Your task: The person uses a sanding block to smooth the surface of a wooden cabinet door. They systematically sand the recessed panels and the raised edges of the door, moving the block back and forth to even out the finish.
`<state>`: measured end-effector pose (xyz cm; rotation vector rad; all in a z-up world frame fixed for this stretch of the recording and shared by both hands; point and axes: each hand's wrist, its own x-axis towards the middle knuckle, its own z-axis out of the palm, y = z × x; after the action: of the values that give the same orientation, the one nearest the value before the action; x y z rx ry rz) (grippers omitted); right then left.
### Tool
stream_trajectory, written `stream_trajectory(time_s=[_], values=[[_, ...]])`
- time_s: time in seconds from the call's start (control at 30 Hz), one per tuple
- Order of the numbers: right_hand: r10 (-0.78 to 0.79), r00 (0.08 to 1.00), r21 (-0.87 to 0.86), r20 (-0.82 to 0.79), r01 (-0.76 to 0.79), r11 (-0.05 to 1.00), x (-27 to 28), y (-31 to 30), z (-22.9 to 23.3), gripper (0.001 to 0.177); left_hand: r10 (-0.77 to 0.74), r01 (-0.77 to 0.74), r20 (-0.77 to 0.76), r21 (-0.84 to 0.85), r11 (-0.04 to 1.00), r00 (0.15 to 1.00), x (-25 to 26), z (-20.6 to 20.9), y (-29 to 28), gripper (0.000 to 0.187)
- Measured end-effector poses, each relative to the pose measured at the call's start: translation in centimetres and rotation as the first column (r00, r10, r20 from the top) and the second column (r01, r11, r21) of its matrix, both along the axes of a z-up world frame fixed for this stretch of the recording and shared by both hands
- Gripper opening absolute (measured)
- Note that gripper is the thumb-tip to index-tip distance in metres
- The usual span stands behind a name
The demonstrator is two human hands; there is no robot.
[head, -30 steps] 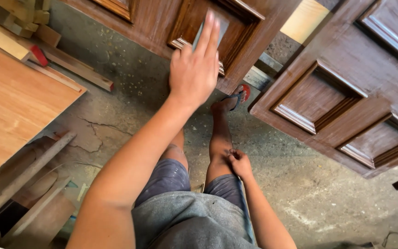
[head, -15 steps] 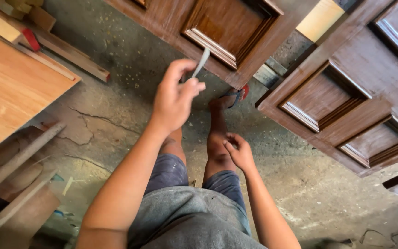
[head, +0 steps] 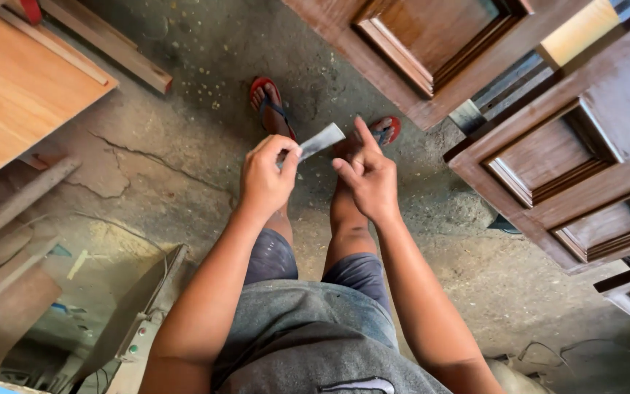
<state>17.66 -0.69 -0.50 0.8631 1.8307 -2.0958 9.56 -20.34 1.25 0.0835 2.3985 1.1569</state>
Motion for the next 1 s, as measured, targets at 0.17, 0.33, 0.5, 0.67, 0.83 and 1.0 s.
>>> stream_trajectory(time_s=[0.17, 0.33, 0.5, 0.67, 0.83, 1.0], values=[[0.318, 0.939, -0.081, 0.129, -0.31, 0.947, -2.2, -0.3, -1.7, 0.111, -0.166, 0.168, 0.035, -0.046, 0.985, 0.985, -0.2, -1.0, -1.7, 0.002], [0.515, 0.856, -0.047, -0.04, -0.517, 0.855, -4.6, 1.2, 1.1, 0.027, -0.503, 0.5, 0.04, 0.069, 0.863, 0.863, -2.6, 0.6, -1.1, 0.003], [0.597, 0.796, -0.257, 0.102, -0.559, 0.788, -7.6, 5.4, 6.4, 0.011, -0.523, 0.543, -0.146, 0.189, 0.818, 0.84, -4.8, 4.2, 1.5, 0.024], [0.683, 0.721, 0.505, -0.118, -0.549, 0.666, -12.1, 11.3, 10.6, 0.043, -0.325, 0.344, 0.448, 0.04, 0.938, 0.833, 0.1, 1.0, -4.8, 0.085], [0.756, 0.5, 0.901, 0.422, -0.325, -0.287, -13.0, 15.4, 5.7, 0.05, -0.007, 0.411, 0.722, -0.385, 0.826, 0.691, 15.1, -5.2, -12.2, 0.081], [0.69, 0.499, 0.851, 0.525, -0.292, -0.437, -13.4, 15.4, 6.1, 0.058, 0.048, 0.424, 0.678, -0.512, 0.747, 0.734, 15.4, -6.5, -10.3, 0.071]])
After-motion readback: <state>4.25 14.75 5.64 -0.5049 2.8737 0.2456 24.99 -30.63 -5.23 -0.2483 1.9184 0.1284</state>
